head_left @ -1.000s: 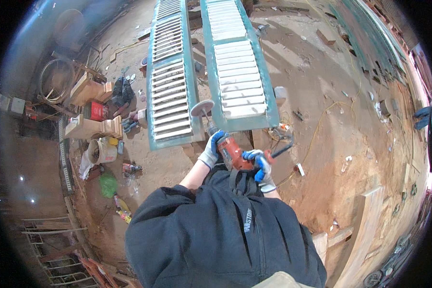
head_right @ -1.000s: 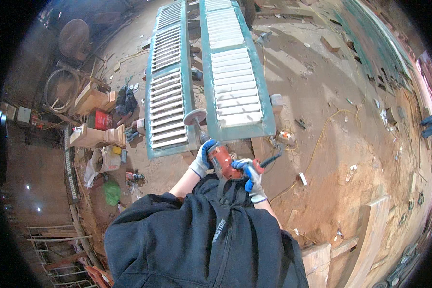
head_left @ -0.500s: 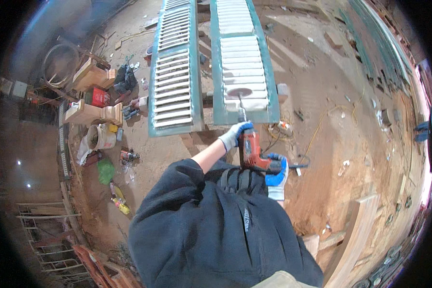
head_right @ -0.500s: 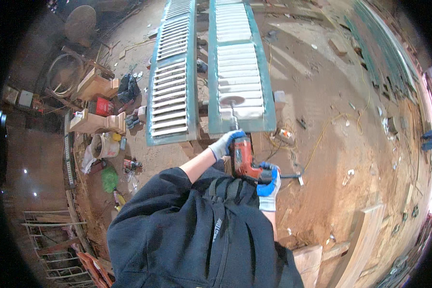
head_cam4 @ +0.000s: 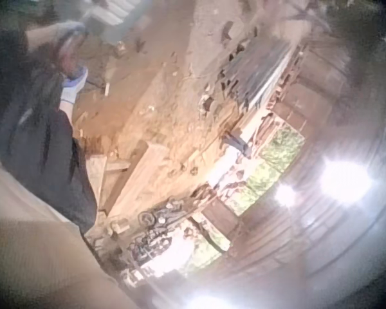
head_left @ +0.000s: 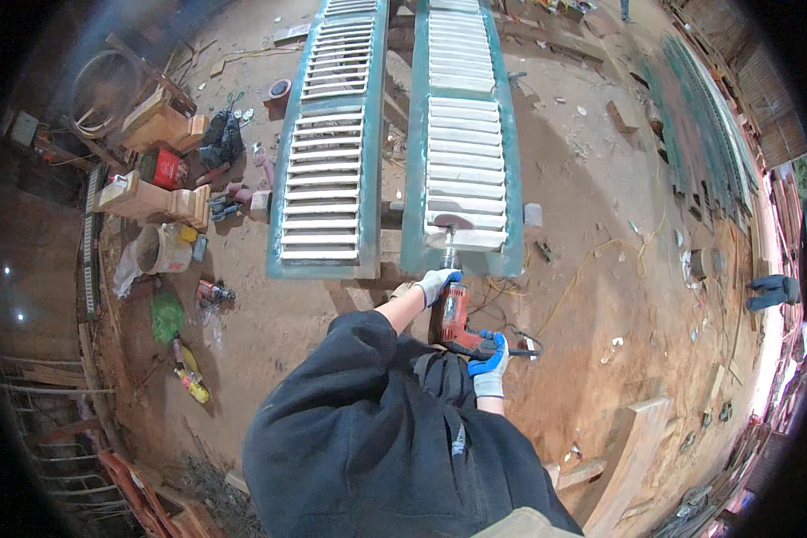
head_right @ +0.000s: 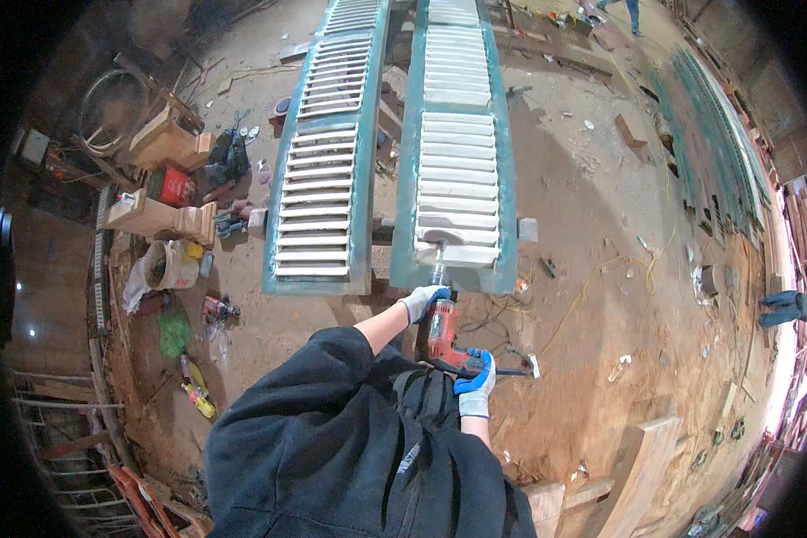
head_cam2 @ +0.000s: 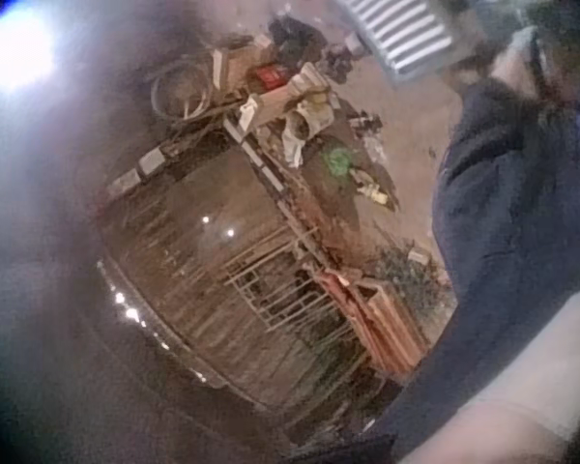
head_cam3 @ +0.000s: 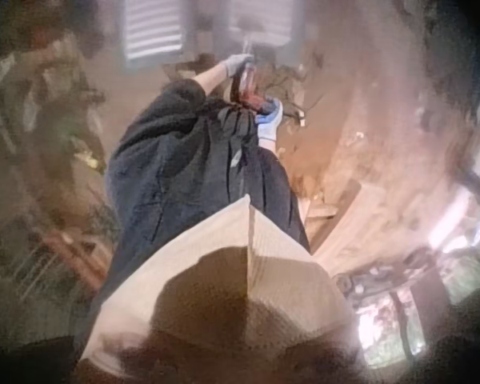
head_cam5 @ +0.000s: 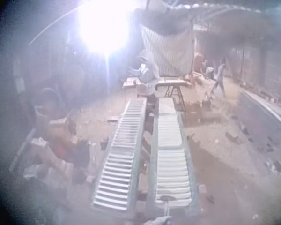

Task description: The person uses a handheld electric sander to sand the surface of two green louvered shutters. They move the sander systematically across the slats and frame, then reposition the tool to continue sanding.

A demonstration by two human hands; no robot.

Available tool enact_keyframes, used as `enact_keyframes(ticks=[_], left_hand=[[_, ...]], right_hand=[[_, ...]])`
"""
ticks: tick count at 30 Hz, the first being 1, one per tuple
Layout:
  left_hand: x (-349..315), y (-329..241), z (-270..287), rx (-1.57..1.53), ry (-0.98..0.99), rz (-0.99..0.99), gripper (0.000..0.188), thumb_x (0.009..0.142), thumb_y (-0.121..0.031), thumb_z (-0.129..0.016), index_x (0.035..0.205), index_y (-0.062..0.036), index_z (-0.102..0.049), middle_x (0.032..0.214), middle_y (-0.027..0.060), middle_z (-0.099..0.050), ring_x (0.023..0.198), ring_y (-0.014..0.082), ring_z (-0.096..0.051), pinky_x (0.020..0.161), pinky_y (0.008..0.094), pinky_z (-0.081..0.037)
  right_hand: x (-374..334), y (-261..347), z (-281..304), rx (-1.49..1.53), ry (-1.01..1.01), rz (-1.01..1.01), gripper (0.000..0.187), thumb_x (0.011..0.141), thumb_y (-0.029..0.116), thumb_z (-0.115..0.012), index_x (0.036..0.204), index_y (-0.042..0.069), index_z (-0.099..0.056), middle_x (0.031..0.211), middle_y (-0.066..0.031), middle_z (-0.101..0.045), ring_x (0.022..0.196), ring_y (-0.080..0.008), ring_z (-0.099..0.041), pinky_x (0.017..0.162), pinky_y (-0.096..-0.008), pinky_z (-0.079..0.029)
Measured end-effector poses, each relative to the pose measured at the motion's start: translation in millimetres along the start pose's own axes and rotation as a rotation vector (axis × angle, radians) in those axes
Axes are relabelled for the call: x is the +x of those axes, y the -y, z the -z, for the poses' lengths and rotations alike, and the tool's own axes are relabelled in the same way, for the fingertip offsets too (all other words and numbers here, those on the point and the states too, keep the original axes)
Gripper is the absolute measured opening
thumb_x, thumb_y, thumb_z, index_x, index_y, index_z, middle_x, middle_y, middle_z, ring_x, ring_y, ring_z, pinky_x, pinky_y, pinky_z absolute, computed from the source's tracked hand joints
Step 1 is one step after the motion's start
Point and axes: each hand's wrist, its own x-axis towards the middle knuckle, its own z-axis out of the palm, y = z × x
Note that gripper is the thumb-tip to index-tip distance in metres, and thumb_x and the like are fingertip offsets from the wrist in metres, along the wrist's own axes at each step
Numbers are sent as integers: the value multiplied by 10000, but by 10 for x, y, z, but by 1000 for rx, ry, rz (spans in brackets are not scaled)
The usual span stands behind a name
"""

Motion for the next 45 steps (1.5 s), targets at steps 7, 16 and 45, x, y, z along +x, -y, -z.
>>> enact_keyframes(ticks=[7,16,45], left_hand=[[-50,-93,121,-89,-68,-109,222,751,-292,-729,778,-80,-670,699,51,-625,556,151,-556,525,335,-448],[-59,-395,60,125,-42,-243,262,755,-321,-709,775,-59,-694,701,51,-638,617,140,-561,555,341,-456],[-932,-347,-1156,-158,623,-430,320,784,-255,-630,970,5,-611,945,162,-662,890,346,-629,894,483,-486]], right_hand=[[0,-117,-58,-42,178,101,88,841,163,-591,836,75,-585,840,-73,-632,864,-226,-599,853,-364,-468],[96,-169,-176,21,95,80,85,838,169,-603,863,88,-601,853,-71,-655,841,-220,-615,835,-350,-480],[-1254,2026,-234,-777,1046,751,228,718,-29,-667,927,53,-624,956,-77,-650,991,-226,-610,990,-389,-395]])
